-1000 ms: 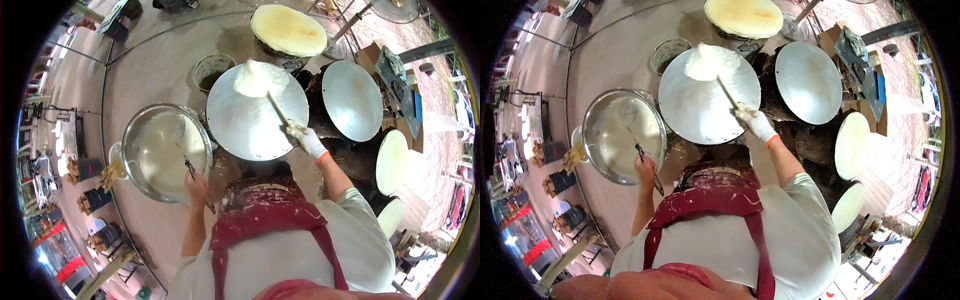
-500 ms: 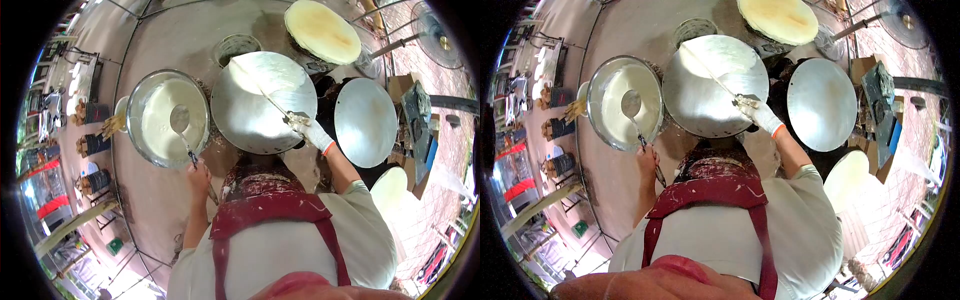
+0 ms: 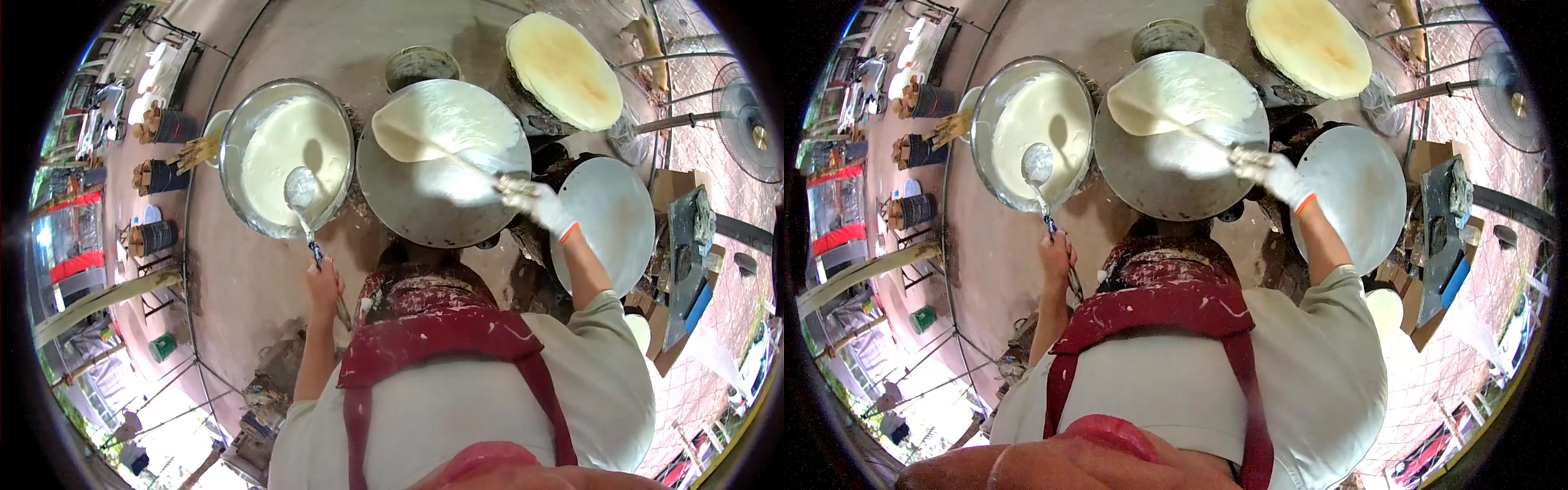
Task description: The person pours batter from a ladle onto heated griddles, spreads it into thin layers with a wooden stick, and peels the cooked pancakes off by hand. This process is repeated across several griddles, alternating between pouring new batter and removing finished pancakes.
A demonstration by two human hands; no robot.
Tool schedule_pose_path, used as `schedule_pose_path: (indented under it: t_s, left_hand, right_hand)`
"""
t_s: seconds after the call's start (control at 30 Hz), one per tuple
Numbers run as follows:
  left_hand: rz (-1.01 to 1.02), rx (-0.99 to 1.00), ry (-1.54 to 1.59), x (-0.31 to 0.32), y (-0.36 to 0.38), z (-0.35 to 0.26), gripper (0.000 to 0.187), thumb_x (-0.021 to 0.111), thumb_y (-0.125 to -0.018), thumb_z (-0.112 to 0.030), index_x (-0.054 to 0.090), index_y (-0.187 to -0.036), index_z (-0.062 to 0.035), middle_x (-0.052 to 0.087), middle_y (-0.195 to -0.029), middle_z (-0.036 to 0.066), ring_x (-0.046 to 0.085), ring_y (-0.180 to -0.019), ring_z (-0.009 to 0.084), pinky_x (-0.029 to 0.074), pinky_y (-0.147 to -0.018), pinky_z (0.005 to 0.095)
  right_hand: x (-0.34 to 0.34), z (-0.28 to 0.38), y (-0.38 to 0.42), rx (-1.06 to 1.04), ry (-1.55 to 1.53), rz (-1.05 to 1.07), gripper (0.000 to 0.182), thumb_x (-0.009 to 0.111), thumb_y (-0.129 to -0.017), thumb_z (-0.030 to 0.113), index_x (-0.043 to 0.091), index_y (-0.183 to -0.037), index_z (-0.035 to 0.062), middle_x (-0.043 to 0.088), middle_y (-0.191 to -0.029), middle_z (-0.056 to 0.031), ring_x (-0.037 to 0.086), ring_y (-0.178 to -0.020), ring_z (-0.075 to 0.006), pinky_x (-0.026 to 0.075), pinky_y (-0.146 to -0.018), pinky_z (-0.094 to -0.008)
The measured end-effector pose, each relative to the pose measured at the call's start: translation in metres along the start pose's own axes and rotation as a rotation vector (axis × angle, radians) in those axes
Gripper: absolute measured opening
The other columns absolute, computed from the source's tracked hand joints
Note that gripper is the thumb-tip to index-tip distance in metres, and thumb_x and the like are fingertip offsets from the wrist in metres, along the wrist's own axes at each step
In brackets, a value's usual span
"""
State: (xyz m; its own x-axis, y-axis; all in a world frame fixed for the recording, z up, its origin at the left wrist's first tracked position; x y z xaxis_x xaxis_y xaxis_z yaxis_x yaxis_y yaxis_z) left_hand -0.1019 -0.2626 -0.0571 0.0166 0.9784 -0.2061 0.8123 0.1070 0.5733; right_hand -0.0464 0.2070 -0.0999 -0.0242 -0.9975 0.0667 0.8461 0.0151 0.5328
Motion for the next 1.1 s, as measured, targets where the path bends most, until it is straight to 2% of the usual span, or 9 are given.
schedule_pose_path:
  t_s: [0.07, 0.33, 0.37, 0.53, 0.6, 0.8, 0.87, 0.93, 1.1]
  left_hand:
    - [-0.004, 0.025, -0.022, -0.001, 0.004, 0.002, 0.016, 0.049, -0.095, -0.017, 0.045, -0.084, -0.0067, 0.039, -0.053, -0.001, 0.037, -0.036, 0.0098, 0.030, -0.033, 0.0264]
    - [-0.047, -0.045, -0.121, -0.016, 0.016, 0.028, 0.018, 0.050, -0.094, -0.015, 0.046, -0.078, -0.0073, 0.037, -0.049, -0.002, 0.038, -0.035, 0.0097, 0.031, -0.034, 0.0270]
    - [-0.049, -0.022, -0.171, -0.019, 0.015, 0.027, 0.019, 0.050, -0.094, -0.015, 0.046, -0.077, -0.0078, 0.038, -0.050, -0.002, 0.039, -0.035, 0.0098, 0.031, -0.033, 0.0272]
    - [-0.040, 0.058, -0.282, -0.017, -0.020, 0.019, 0.024, 0.051, -0.094, -0.019, 0.048, -0.076, -0.0047, 0.043, -0.051, 0.003, 0.045, -0.040, 0.0121, 0.037, -0.038, 0.0317]
    - [-0.044, 0.166, -0.553, -0.009, -0.049, 0.011, 0.024, 0.052, -0.094, -0.022, 0.051, -0.080, -0.0013, 0.049, -0.054, 0.010, 0.052, -0.046, 0.0204, 0.043, -0.046, 0.0364]
    - [-0.021, 0.560, -0.947, 0.058, -0.065, -0.058, 0.020, 0.054, -0.090, -0.016, 0.053, -0.091, 0.0044, 0.060, -0.076, 0.028, 0.059, -0.077, 0.0463, 0.047, -0.068, 0.0502]
    - [0.031, 0.582, -1.040, 0.071, -0.069, -0.061, 0.018, 0.054, -0.089, -0.012, 0.053, -0.094, 0.0045, 0.061, -0.079, 0.030, 0.059, -0.080, 0.0496, 0.047, -0.070, 0.0525]
    - [0.091, 0.607, -1.173, 0.078, -0.066, -0.060, 0.018, 0.054, -0.090, -0.012, 0.053, -0.099, 0.0036, 0.062, -0.081, 0.030, 0.061, -0.080, 0.0481, 0.048, -0.070, 0.0533]
    - [0.195, 0.569, -1.298, 0.048, -0.024, -0.037, 0.022, 0.051, -0.090, -0.015, 0.054, -0.101, 0.0040, 0.063, -0.081, 0.029, 0.062, -0.077, 0.0463, 0.048, -0.069, 0.0548]
  right_hand:
    - [-0.037, 0.003, -0.018, -0.176, -0.050, -0.043, 0.043, 0.072, -0.083, 0.014, 0.060, -0.120, -0.0036, 0.061, -0.124, -0.0102, 0.056, -0.113, -0.0176, 0.041, -0.101, -0.0273]
    - [0.012, -0.011, -0.004, 0.123, 0.030, 0.172, 0.045, 0.071, -0.084, 0.025, 0.061, -0.121, 0.0006, 0.063, -0.122, -0.0129, 0.058, -0.110, -0.0200, 0.043, -0.099, -0.0280]
    - [0.000, 0.010, 0.001, 0.081, 0.389, 0.112, 0.048, 0.071, -0.084, 0.023, 0.059, -0.125, 0.0007, 0.061, -0.125, -0.0134, 0.056, -0.115, -0.0196, 0.041, -0.101, -0.0274]
    - [-0.027, 0.017, -0.046, -0.127, 0.181, 0.131, 0.041, 0.064, -0.090, 0.019, 0.057, -0.128, 0.0036, 0.057, -0.132, -0.0090, 0.054, -0.119, -0.0201, 0.038, -0.107, -0.0313]
    - [0.006, 0.030, -0.022, 0.292, 0.268, 0.191, 0.042, 0.064, -0.090, 0.018, 0.057, -0.125, -0.0038, 0.060, -0.127, -0.0091, 0.057, -0.113, -0.0151, 0.046, -0.096, -0.0290]
    - [-0.031, -0.016, -0.007, 0.051, 0.077, 0.240, 0.046, 0.064, -0.088, 0.005, 0.051, -0.131, -0.0044, 0.055, -0.132, -0.0115, 0.054, -0.117, -0.0159, 0.041, -0.103, -0.0287]
    - [-0.041, -0.009, -0.024, -0.064, -0.421, 0.160, 0.041, 0.061, -0.090, 0.005, 0.052, -0.128, -0.0058, 0.058, -0.127, -0.0139, 0.056, -0.117, -0.0200, 0.044, -0.103, -0.0313]
    - [-0.038, -0.003, -0.043, -0.175, 0.032, 0.123, 0.038, 0.062, -0.090, 0.008, 0.056, -0.127, -0.0007, 0.064, -0.117, -0.0085, 0.061, -0.101, -0.0132, 0.051, -0.087, -0.0243]
    - [0.010, -0.001, -0.006, 0.263, 0.097, 0.305, 0.038, 0.067, -0.088, 0.017, 0.061, -0.124, 0.0069, 0.066, -0.102, 0.0020, 0.051, -0.067, -0.0012, 0.041, -0.053, -0.0168]
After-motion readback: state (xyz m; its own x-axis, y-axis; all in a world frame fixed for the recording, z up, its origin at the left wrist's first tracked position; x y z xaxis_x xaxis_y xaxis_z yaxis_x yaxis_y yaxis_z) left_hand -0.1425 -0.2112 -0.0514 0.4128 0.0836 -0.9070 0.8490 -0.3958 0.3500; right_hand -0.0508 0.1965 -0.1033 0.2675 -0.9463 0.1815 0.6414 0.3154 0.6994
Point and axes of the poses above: each hand's wrist, its own y-axis away from the middle knuckle, its own x-axis out of the palm, z = x × y, the point moved 7 cm from there along -y, towards the middle knuckle
